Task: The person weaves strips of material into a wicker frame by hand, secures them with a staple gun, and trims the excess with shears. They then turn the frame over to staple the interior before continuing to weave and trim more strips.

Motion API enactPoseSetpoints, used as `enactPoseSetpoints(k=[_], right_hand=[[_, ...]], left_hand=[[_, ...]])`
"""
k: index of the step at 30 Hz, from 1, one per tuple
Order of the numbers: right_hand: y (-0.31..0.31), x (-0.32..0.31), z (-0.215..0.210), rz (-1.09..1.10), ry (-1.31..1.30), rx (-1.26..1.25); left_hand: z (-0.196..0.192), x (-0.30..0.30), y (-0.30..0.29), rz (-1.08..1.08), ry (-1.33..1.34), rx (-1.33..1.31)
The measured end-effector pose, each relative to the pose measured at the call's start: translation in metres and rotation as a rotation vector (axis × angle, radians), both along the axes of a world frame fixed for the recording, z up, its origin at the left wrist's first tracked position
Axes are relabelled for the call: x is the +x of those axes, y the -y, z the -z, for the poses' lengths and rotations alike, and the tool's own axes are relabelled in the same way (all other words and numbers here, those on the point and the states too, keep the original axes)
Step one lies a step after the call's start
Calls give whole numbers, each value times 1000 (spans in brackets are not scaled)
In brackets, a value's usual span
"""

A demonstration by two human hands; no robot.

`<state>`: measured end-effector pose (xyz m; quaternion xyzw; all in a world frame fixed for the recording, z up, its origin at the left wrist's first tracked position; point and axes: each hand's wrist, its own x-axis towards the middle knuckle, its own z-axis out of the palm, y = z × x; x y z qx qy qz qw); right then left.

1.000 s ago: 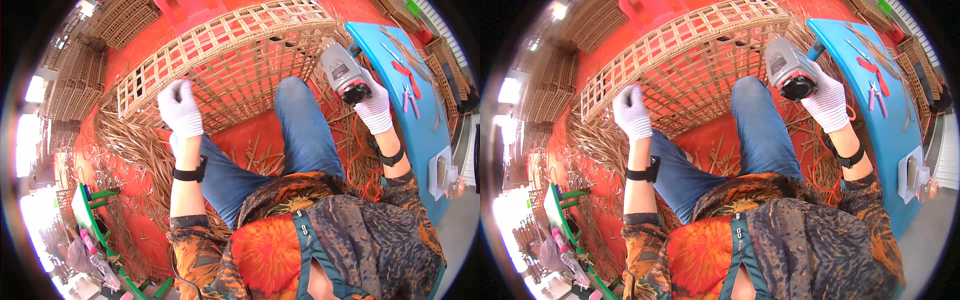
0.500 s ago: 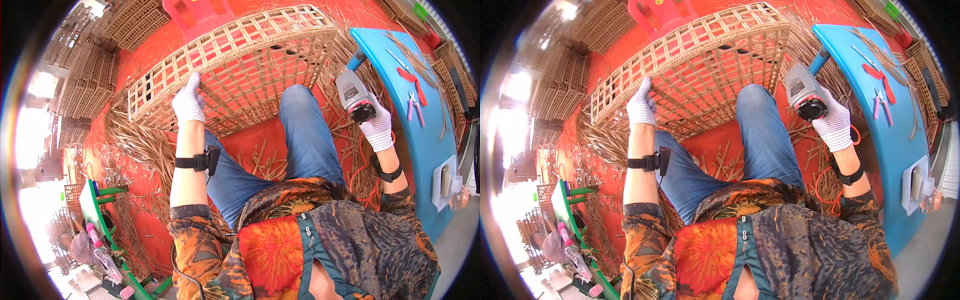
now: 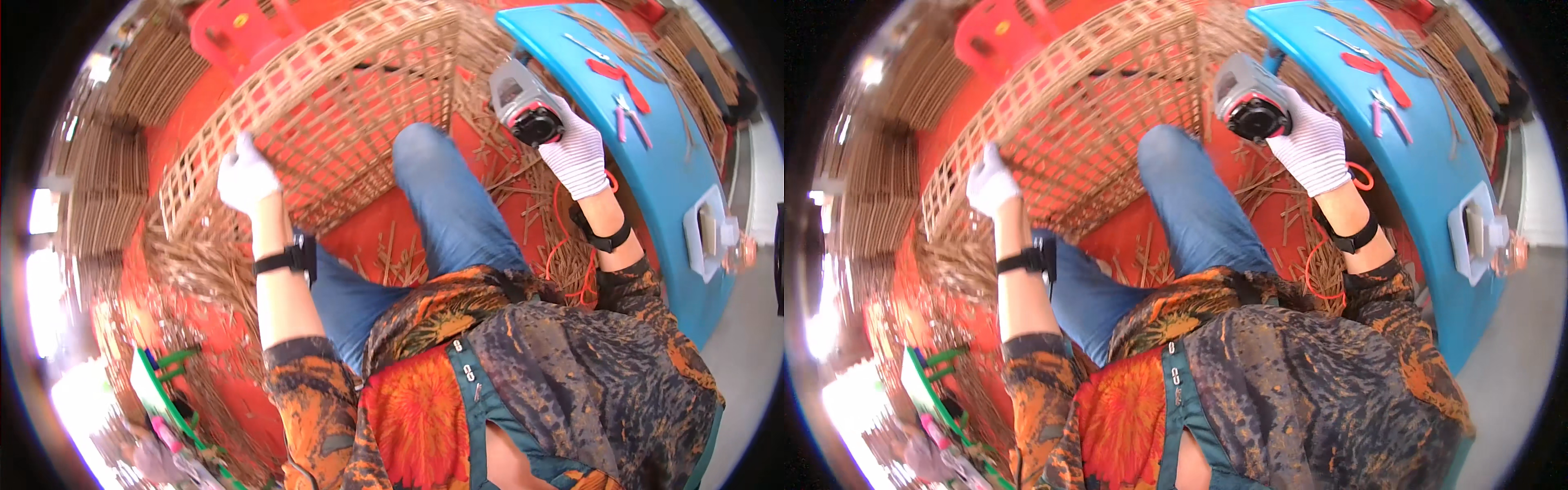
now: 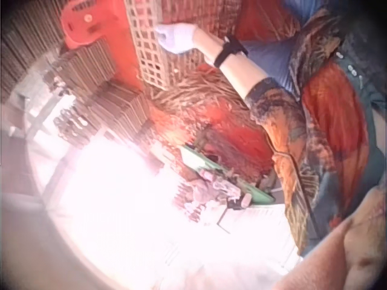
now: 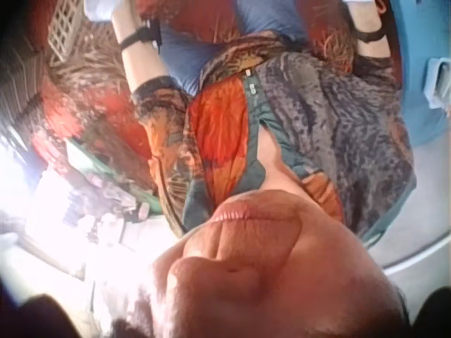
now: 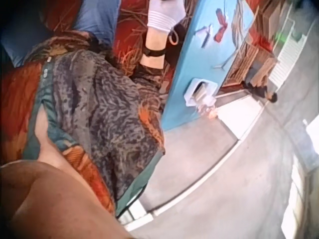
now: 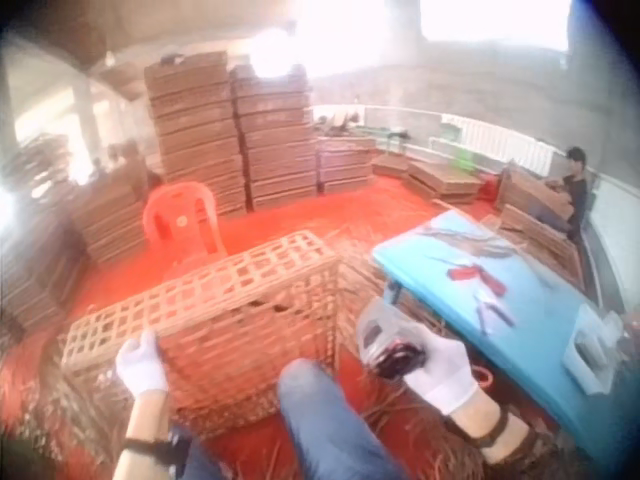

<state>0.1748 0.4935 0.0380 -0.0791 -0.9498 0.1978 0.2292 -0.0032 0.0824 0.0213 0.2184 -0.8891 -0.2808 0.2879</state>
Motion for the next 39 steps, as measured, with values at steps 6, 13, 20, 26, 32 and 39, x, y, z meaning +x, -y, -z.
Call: enactPoseSetpoints(k=[6, 13, 20, 26, 32, 39], right_hand=[[-54, 24, -44, 195, -104, 193], [-129, 25, -59, 592, 403, 275], [-223, 68, -9, 848, 634, 257], [-266, 105, 38, 928, 736, 143], [-257, 101, -4, 830, 825, 163], [-160, -36, 7, 163, 94, -19]], left_hand=[[7, 5, -3, 49, -89, 11], [6, 20, -8, 189, -96, -111], [-23, 36, -4, 319, 102, -369], [-30, 24, 16, 480, 205, -206], [-41, 17, 26, 566, -226, -226], [-25, -6, 100, 390, 29, -841]])
